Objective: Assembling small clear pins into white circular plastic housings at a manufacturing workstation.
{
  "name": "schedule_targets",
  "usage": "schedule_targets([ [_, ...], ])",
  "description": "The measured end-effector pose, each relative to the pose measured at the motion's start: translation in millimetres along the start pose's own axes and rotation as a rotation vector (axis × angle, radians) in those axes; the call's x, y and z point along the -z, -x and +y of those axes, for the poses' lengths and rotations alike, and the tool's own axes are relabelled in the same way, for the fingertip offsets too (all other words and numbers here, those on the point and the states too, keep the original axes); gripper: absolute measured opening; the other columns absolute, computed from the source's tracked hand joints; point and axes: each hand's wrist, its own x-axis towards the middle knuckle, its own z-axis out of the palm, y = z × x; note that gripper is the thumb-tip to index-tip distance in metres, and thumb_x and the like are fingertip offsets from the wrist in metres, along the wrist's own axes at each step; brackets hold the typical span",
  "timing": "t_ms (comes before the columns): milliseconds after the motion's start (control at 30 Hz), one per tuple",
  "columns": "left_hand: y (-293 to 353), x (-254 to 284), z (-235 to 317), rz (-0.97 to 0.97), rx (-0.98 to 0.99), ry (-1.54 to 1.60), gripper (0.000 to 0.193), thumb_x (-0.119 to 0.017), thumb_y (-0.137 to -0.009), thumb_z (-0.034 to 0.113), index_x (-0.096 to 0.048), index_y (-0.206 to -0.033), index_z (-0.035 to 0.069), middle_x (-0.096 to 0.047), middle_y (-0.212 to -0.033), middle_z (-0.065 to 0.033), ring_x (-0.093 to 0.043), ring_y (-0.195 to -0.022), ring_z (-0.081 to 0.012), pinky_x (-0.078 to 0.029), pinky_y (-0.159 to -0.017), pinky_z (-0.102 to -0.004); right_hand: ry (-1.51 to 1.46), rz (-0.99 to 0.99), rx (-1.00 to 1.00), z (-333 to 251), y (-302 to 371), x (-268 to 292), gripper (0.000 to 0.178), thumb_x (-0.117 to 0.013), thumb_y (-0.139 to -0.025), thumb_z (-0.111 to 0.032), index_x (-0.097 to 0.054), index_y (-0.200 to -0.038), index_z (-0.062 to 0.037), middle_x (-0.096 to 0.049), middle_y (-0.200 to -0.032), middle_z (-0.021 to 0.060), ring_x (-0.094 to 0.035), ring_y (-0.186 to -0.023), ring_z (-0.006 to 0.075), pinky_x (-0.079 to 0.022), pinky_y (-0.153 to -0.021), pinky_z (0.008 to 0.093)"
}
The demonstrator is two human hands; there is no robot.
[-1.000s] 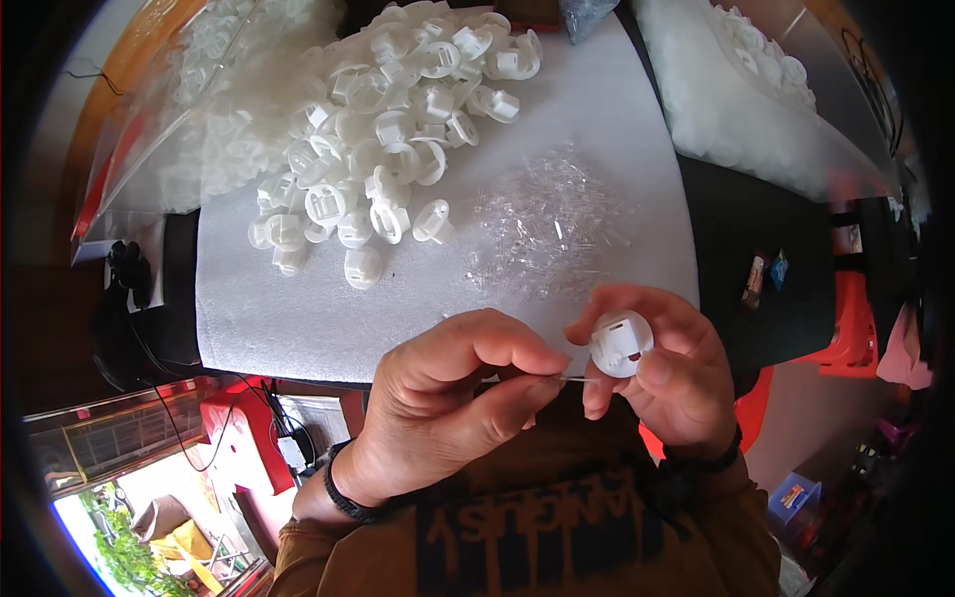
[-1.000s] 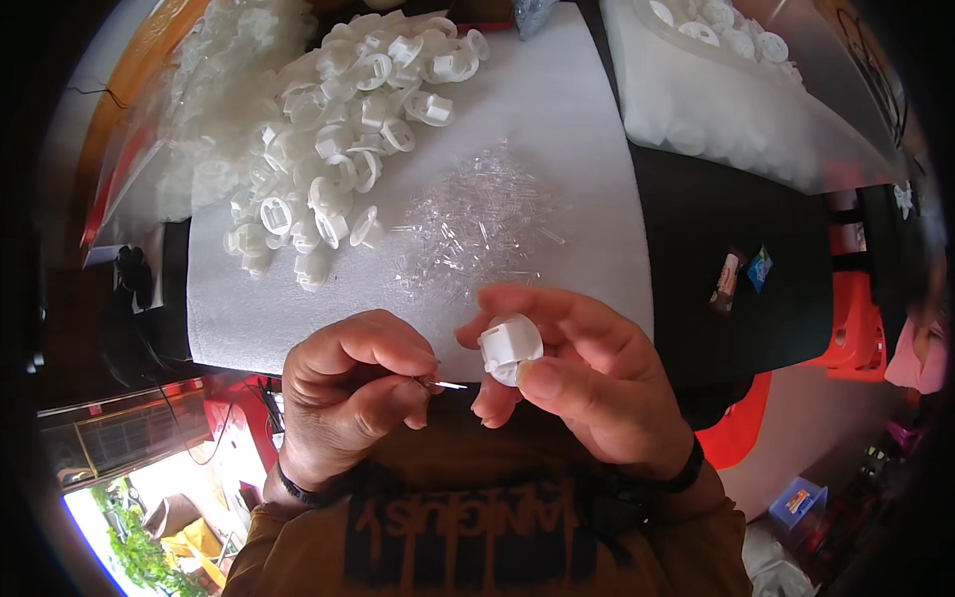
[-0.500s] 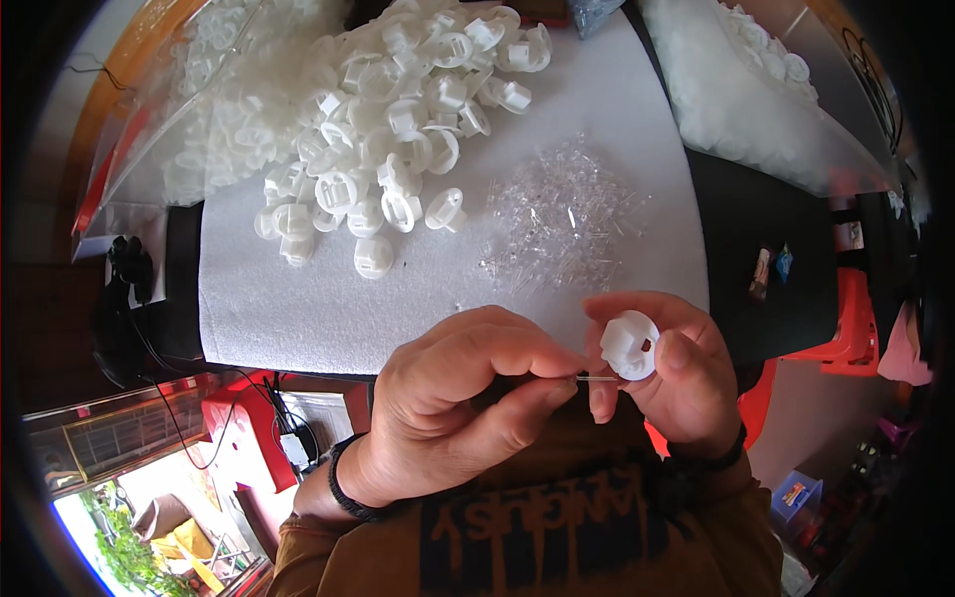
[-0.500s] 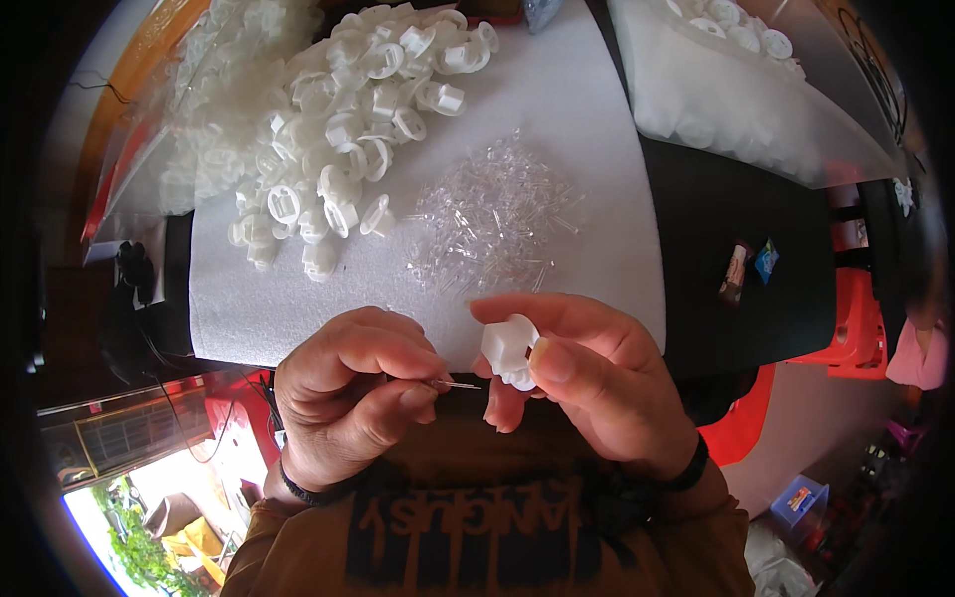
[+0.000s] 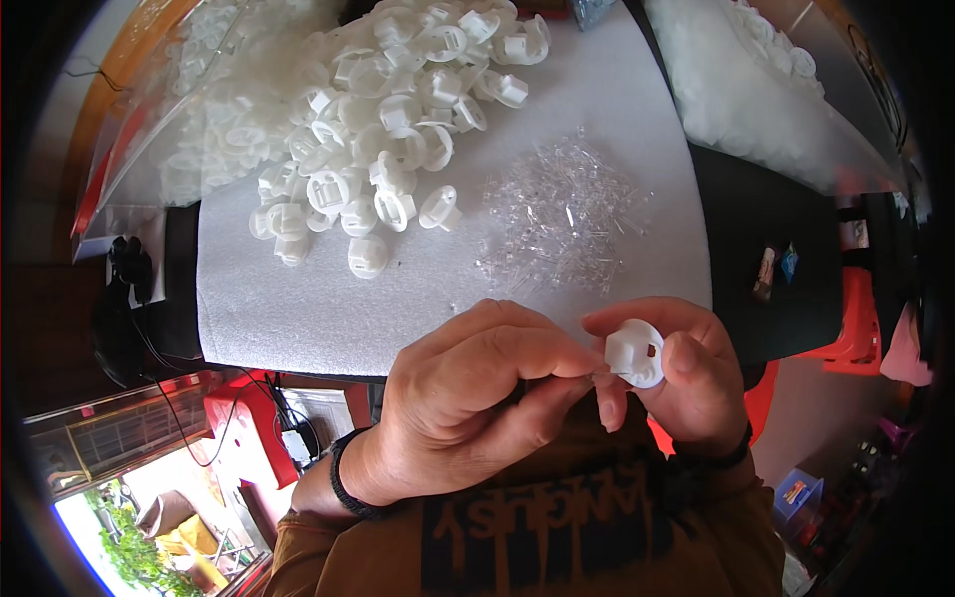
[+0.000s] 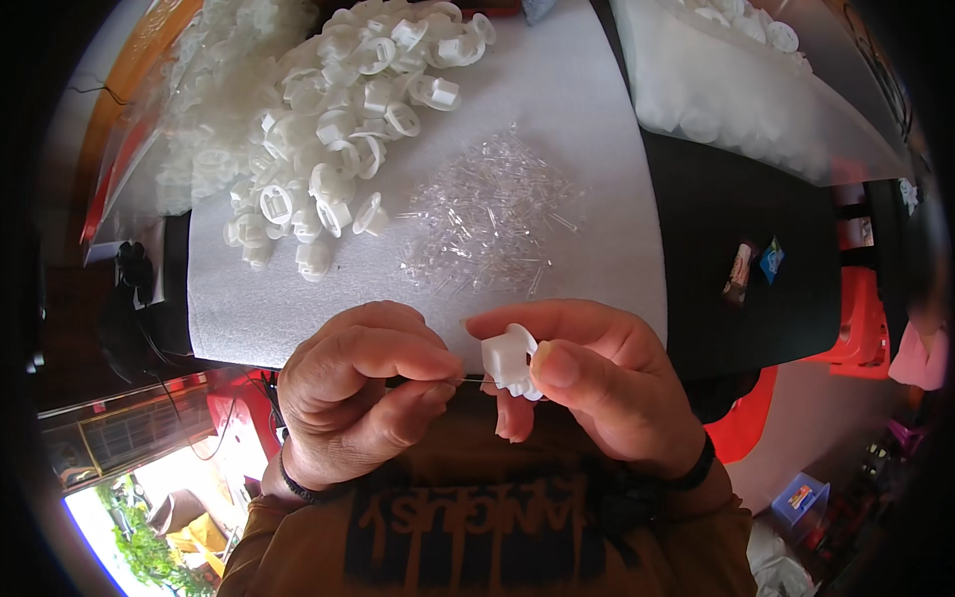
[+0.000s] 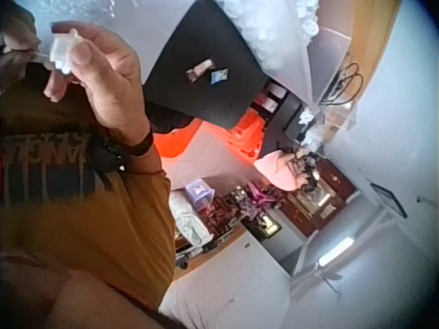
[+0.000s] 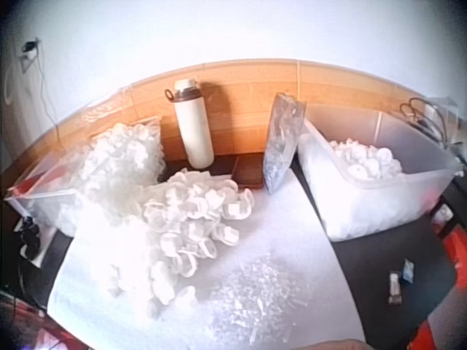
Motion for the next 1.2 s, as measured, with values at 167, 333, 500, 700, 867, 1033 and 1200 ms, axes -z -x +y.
schedule_targets([
  [167, -2.9, -1.1, -0.3, -0.014, -0.001, -0.013, 0.018, -0.065, -0.076, -0.008, -0.062, -0.092, 0.000, -0.065, -0.081, -0.0097, -0.059, -0.071, -0.0164, -0.045, -0.062, -0.0277, -0.013, -0.001, -0.007, -0.8, 0.6, 3.7, 0.049, -0.060, -0.089, -0.032, -0.056, -0.119, 0.0066, -0.063, -0.087, 0.0113, -0.060, -0.071, 0.0164, -0.050, -0.069, 0.0298],
  [333, -2.9, -2.4, -1.1, -0.016, -0.013, -0.038, 0.017, -0.065, -0.076, -0.008, -0.062, -0.090, 0.000, -0.065, -0.081, -0.0096, -0.059, -0.070, -0.0164, -0.045, -0.061, -0.0275, 0.039, 0.028, -0.011, -2.1, 2.8, 4.1, 0.047, -0.062, -0.089, -0.030, -0.056, -0.120, 0.0049, -0.064, -0.089, 0.0091, -0.060, -0.074, 0.0152, -0.050, -0.070, 0.0293],
  [500, 0.6, -3.3, 0.4, -0.009, 0.058, -0.032, 0.017, -0.065, -0.076, -0.008, -0.062, -0.091, 0.000, -0.065, -0.081, -0.0092, -0.059, -0.070, -0.0165, -0.045, -0.061, -0.0278, 0.168, 0.046, 0.073, -4.9, 5.5, 1.0, 0.043, -0.063, -0.088, -0.021, -0.055, -0.121, 0.0053, -0.060, -0.095, 0.0078, -0.059, -0.082, 0.0135, -0.050, -0.072, 0.0286],
  [700, 0.7, -3.6, 1.2, -0.021, 0.078, -0.042, 0.016, -0.065, -0.076, -0.008, -0.062, -0.090, 0.000, -0.064, -0.081, -0.0093, -0.060, -0.070, -0.0166, -0.045, -0.061, -0.0276, 0.313, -0.004, 0.254, 0.6, 4.3, 7.0, 0.042, -0.066, -0.085, -0.008, -0.053, -0.123, 0.0059, -0.054, -0.095, 0.0064, -0.055, -0.083, 0.0113, -0.046, -0.073, 0.0254],
  [867, 4.8, -4.3, 0.0, 0.013, 0.082, -0.036, 0.016, -0.065, -0.076, -0.007, -0.062, -0.090, 0.000, -0.064, -0.081, -0.0090, -0.060, -0.070, -0.0165, -0.045, -0.061, -0.0279, 0.350, 0.004, 0.309, 2.6, 2.9, 4.7, 0.043, -0.066, -0.085, -0.007, -0.052, -0.123, 0.0063, -0.054, -0.094, 0.0070, -0.054, -0.082, 0.0114, -0.045, -0.074, 0.0257],
  [1033, 3.9, -2.4, 0.5, 0.024, 0.069, -0.029, 0.016, -0.066, -0.076, -0.007, -0.062, -0.089, 0.000, -0.064, -0.081, -0.0088, -0.059, -0.070, -0.0164, -0.045, -0.061, -0.0279, 0.361, -0.015, 0.287, 3.5, 3.1, 7.9, 0.043, -0.066, -0.085, -0.008, -0.052, -0.123, 0.0066, -0.054, -0.097, 0.0082, -0.055, -0.084, 0.0120, -0.046, -0.075, 0.0261],
  [1200, 2.3, -1.4, -0.3, 0.004, 0.051, -0.028, 0.016, -0.065, -0.076, -0.008, -0.062, -0.090, 0.000, -0.064, -0.081, -0.0091, -0.059, -0.070, -0.0163, -0.044, -0.061, -0.0275, 0.317, -0.018, 0.292, 3.9, 1.2, 6.0, 0.042, -0.065, -0.086, -0.008, -0.051, -0.123, 0.0073, -0.054, -0.100, 0.0091, -0.056, -0.086, 0.0130, -0.048, -0.077, 0.0277],
])
